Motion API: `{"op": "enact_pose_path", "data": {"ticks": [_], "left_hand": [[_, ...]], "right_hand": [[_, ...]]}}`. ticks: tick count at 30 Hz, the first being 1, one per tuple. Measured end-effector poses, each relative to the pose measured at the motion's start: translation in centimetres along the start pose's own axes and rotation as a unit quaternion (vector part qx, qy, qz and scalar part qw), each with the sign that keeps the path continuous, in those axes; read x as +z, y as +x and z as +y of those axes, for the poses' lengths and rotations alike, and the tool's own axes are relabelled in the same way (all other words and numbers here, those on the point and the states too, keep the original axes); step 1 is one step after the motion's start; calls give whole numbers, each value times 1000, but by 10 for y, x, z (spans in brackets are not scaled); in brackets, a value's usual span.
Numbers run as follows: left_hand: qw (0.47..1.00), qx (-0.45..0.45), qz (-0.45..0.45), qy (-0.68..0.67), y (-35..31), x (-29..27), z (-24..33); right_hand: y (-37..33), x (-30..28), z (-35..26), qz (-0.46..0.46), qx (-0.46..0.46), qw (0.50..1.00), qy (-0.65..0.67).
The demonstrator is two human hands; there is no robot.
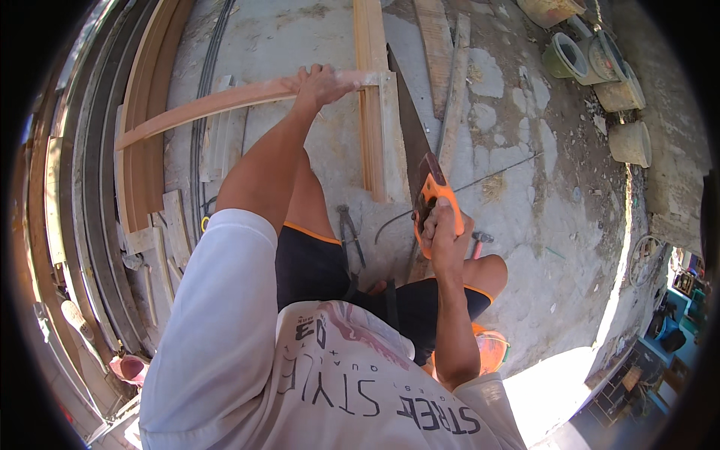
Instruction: The person sits on the floor and uses a hand saw to cut a wooden plank. They then use pliers to remove a nail from a small wooden block and a hammer to drive nails into the frame, joining the pieces together.
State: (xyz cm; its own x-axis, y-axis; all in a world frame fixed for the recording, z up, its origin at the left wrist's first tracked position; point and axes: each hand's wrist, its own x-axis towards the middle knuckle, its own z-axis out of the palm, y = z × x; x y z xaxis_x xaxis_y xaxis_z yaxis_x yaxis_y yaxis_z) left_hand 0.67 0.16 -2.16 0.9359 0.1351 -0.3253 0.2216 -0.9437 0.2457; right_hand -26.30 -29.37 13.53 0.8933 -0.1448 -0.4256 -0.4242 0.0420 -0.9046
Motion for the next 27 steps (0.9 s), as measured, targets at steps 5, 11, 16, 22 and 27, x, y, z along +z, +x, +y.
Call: {"op": "enact_pose_path", "data": {"ticks": [5, 11, 16, 22, 27], "left_hand": [[1000, -17, -15, 15, -3, -3, -4], [1000, -14, 2, -10, -10, -9, 0], [1000, -12, -14, 3, -14, -10, 5], [1000, -12, -6, 2, 8, -8, -10], [1000, -12, -12, 3, -11, -8, 4]], "right_hand": [[-52, -2, 4, 2, -40, 995, -87], [-159, -55, 19, 8, -54, 996, -69], [-16, 1, 9, 10, -35, 999, -9], [-62, -11, 17, -17, -16, 998, -55], [-167, -58, 20, 12, -68, 992, -104]]}}
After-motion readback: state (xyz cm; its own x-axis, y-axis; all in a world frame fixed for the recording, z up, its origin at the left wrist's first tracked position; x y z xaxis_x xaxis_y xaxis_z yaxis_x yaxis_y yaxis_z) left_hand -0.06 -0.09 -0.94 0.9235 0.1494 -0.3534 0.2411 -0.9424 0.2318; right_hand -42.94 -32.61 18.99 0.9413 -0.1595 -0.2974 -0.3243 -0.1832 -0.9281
